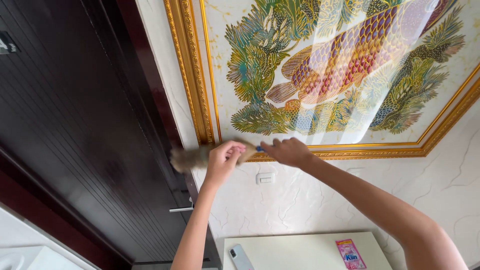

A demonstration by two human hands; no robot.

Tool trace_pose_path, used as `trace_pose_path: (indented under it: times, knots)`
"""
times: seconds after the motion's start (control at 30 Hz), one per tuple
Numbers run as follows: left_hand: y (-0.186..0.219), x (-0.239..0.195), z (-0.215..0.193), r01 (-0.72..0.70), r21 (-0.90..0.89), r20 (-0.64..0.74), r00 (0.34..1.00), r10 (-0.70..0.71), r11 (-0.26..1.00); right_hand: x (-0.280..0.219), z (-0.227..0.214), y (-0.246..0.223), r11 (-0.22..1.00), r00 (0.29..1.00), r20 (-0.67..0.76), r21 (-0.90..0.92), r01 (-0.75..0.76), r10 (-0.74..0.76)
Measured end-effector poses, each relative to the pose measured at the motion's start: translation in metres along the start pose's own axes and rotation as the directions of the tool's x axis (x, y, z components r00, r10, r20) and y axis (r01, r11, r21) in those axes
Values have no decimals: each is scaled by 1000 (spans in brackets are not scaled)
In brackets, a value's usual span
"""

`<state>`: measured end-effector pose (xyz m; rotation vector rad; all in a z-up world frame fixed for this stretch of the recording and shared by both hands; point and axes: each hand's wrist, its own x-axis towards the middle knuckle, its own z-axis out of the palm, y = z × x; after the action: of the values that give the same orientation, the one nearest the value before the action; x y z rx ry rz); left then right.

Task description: The recorder uses a feather duster and cleaning supplies to dust chairs, picture frames, and a cabinet.

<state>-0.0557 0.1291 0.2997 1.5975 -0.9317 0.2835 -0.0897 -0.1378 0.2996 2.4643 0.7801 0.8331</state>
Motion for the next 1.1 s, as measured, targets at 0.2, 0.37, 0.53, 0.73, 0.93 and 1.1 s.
trace_pose_path:
  times: [0.2, 0.37, 0.53, 0.73, 0.93, 1.1]
  knots:
    - [5, 0, -4, 11, 25, -223, 975, -5, 1000, 11, -31, 14, 955, 952, -129, 140, -260, 278]
    - [30, -3, -13, -12, 98, -274, 961, 39, 995, -14, 4, 0, 981, 983, 24, 68, -183, 182]
    - [30, 13, -29, 33, 117, -288, 958, 2, 993, -13, 13, 21, 999, 984, 172, 8, -36, 34]
    - [53, 54, -53, -195, 210, -340, 904, 259, 958, 54, -106, 82, 951, 953, 1, 59, -302, 303]
    - [96, 120, -80, -366, 352, -346, 804, 484, 861, 103, -193, 127, 873, 854, -204, 218, -436, 478]
    - [129, 180, -95, -540, 532, -309, 594, 743, 652, 127, -218, 141, 859, 801, -318, 120, -497, 507]
